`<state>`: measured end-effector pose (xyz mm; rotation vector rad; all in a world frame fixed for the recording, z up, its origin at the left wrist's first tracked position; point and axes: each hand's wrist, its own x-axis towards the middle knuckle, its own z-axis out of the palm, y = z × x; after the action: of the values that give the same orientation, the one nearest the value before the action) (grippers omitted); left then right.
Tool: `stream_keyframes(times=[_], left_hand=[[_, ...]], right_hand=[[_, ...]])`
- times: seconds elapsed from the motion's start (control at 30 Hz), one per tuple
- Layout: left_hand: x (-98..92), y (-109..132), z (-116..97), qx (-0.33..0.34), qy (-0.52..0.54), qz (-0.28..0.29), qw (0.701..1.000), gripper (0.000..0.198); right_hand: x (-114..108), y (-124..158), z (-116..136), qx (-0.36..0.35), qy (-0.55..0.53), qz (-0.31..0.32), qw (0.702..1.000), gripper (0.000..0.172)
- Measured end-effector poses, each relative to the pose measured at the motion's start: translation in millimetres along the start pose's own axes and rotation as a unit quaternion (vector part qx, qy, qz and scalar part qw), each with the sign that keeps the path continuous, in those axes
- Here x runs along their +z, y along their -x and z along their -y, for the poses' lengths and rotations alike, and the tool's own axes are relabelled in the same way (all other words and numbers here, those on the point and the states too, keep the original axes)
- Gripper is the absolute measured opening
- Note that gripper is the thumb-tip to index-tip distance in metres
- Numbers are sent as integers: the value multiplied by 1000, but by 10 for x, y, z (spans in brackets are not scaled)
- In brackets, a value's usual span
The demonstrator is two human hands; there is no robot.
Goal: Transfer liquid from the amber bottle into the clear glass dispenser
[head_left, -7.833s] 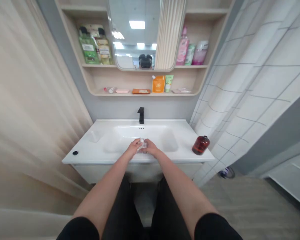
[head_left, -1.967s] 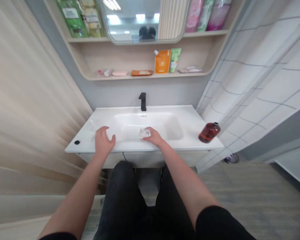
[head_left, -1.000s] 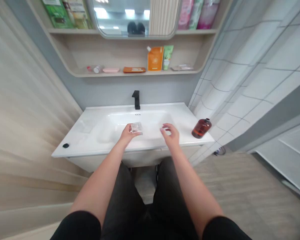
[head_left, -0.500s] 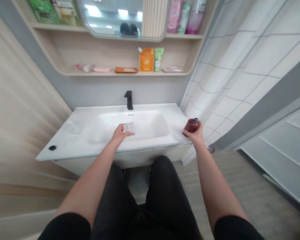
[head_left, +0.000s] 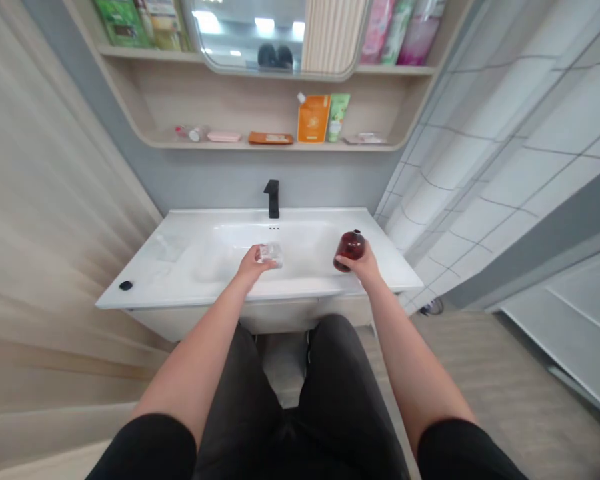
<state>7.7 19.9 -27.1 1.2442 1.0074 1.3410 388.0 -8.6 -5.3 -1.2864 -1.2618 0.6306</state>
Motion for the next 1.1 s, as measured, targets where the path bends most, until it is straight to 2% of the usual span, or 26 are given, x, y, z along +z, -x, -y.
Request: stream_keyframes(times=[0.1,0.2,0.3,0.37,0.47,0.73,0.9,1.1], left_hand=[[-9,-7,14,8,5,-10,1000,72],[-12,-5,-4,1,15,-20,1000,74],[-27,-3,-54,-11,38,-28,999,76],[-52,-8,-90,-12,40,-28,999,76],[-111,-23,-121,-9,38,-15,999,76],[-234,-83,-126,-18,23,24,999,79],[-242,-91,-106,-15,24,20,999,84],[-239,-88,-100,-15,-2,17,1000,89]], right_hand=[[521,-8,59,12,-22,85,996,89],[996,1,83,19,-5,130,991,87],[1337,15,83,23,11,161,987,88],[1470,27,69,26,19,178,984,87],[1543,53,36,24,33,196,980,84],[1500,129,70,-34,97,259,960,85],[1524,155,119,-63,114,264,956,87],[1530,158,127,-54,141,262,953,87]])
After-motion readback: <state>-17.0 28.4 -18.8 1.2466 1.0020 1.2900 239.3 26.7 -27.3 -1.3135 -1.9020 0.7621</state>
